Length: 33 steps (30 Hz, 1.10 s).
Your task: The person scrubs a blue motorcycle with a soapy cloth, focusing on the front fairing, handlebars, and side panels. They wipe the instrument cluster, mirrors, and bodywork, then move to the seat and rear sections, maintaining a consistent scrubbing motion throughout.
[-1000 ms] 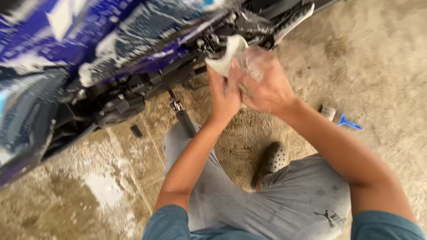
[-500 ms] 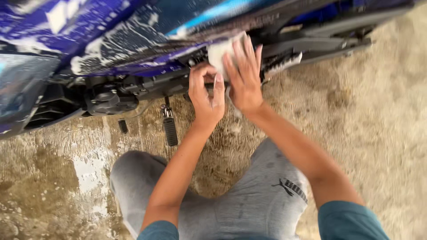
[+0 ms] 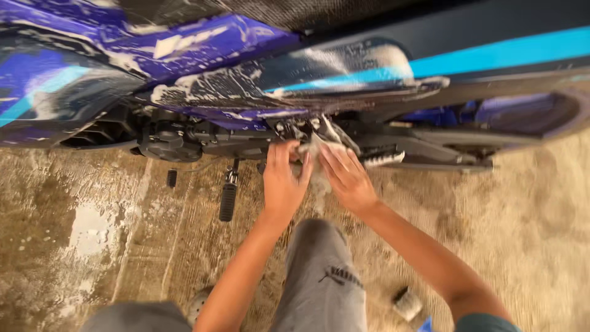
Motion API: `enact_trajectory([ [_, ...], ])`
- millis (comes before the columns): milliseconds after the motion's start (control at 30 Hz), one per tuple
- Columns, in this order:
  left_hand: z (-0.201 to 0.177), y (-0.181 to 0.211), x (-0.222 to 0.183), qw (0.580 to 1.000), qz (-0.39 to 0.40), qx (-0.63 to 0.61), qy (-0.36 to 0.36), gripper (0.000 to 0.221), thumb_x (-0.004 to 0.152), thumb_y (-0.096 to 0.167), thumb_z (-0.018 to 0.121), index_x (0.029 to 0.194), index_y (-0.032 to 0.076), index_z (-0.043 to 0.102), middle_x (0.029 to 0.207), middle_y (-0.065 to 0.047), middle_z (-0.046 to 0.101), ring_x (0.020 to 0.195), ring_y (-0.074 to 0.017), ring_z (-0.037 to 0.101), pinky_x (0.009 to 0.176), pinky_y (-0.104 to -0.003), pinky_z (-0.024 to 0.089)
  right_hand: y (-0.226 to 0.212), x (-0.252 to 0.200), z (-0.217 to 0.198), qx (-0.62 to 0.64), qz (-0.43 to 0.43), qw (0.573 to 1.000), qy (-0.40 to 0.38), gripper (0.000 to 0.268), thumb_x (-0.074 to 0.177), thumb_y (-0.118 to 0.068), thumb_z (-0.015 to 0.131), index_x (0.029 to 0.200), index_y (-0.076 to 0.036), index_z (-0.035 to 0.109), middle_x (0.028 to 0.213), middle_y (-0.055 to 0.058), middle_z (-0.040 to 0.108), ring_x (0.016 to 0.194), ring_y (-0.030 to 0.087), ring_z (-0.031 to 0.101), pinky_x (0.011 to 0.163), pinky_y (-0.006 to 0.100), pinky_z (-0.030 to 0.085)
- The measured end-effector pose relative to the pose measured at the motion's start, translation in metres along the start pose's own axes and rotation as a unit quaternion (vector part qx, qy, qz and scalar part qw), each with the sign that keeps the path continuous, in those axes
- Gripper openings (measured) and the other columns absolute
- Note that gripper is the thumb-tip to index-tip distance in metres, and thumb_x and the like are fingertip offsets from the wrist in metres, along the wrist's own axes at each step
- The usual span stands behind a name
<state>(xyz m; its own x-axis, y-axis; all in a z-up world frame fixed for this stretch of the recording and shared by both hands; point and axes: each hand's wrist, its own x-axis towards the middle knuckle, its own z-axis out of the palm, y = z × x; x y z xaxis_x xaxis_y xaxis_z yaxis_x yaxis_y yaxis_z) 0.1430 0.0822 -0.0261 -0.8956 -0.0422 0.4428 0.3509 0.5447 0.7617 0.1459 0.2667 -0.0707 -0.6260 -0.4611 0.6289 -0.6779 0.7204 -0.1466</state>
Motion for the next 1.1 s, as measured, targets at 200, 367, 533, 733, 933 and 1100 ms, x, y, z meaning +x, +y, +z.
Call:
enact_trajectory([
  [200, -0.008, 0.004, -0.011, 0.991, 0.097, 0.048, 0.083, 0.031, 0.095, 0.009, 0.068, 0.124, 0.003, 0.057, 0.12, -0.016, 0.058, 0.11, -0.0352, 0.062, 0.094, -0.045, 0.054, -0.009, 0.032, 0.03, 0.061, -0.05, 0.991, 0.107, 0.039, 0.095, 0.001, 0.067, 0.133, 0.005, 0.065, 0.146, 0.018, 0.056, 0.134, 0.037, 0.055, 0.113, 0.053, 0.047],
  [367, -0.009, -0.006, -0.009, 0.996, 0.027, 0.078, -0.019, 0.033, 0.096, 0.008, 0.062, 0.129, 0.004, 0.058, 0.129, -0.022, 0.056, 0.117, -0.0341, 0.06, 0.095, -0.043, 0.056, -0.001, 0.012, 0.037, -0.028, -0.028, 0.998, 0.052, 0.038, 0.099, 0.008, 0.064, 0.136, 0.005, 0.068, 0.152, 0.017, 0.056, 0.143, 0.033, 0.054, 0.115, 0.041, 0.047],
  [533, 0.002, -0.004, -0.017, 0.996, 0.071, 0.051, -0.025, 0.041, 0.097, 0.012, 0.059, 0.136, 0.002, 0.05, 0.13, -0.024, 0.053, 0.125, -0.0434, 0.055, 0.108, -0.051, 0.05, -0.017, 0.021, 0.026, -0.008, -0.031, 0.997, 0.073, 0.03, 0.099, 0.003, 0.068, 0.128, 0.011, 0.065, 0.147, 0.024, 0.055, 0.141, 0.039, 0.051, 0.114, 0.045, 0.049],
  [733, 0.006, -0.014, -0.027, 1.0, 0.021, 0.016, 0.004, 0.039, 0.107, 0.017, 0.058, 0.144, 0.011, 0.049, 0.138, -0.017, 0.056, 0.131, -0.0354, 0.058, 0.113, -0.046, 0.053, -0.009, 0.017, 0.048, 0.044, 0.024, 0.998, 0.042, 0.039, 0.108, 0.004, 0.063, 0.146, 0.011, 0.052, 0.153, 0.023, 0.049, 0.141, 0.04, 0.052, 0.118, 0.043, 0.045],
  [933, 0.022, -0.005, -0.029, 0.999, 0.005, 0.038, 0.013, 0.053, 0.109, 0.027, 0.052, 0.154, 0.003, 0.037, 0.143, -0.028, 0.043, 0.13, -0.0445, 0.053, 0.104, -0.048, 0.054, -0.012, 0.004, 0.059, 0.098, 0.07, 0.993, 0.014, 0.053, 0.106, 0.0, 0.061, 0.154, 0.005, 0.038, 0.159, 0.02, 0.036, 0.15, 0.037, 0.037, 0.124, 0.048, 0.042],
  [1100, 0.028, -0.021, -0.031, 0.997, 0.002, 0.053, 0.061, 0.06, 0.113, 0.039, 0.045, 0.157, 0.0, 0.032, 0.148, -0.027, 0.04, 0.137, -0.0417, 0.051, 0.112, -0.047, 0.052, -0.009, 0.017, 0.086, 0.047, 0.037, 0.998, 0.037, 0.053, 0.106, -0.009, 0.066, 0.153, -0.003, 0.045, 0.155, 0.012, 0.038, 0.143, 0.034, 0.039, 0.121, 0.047, 0.043],
])
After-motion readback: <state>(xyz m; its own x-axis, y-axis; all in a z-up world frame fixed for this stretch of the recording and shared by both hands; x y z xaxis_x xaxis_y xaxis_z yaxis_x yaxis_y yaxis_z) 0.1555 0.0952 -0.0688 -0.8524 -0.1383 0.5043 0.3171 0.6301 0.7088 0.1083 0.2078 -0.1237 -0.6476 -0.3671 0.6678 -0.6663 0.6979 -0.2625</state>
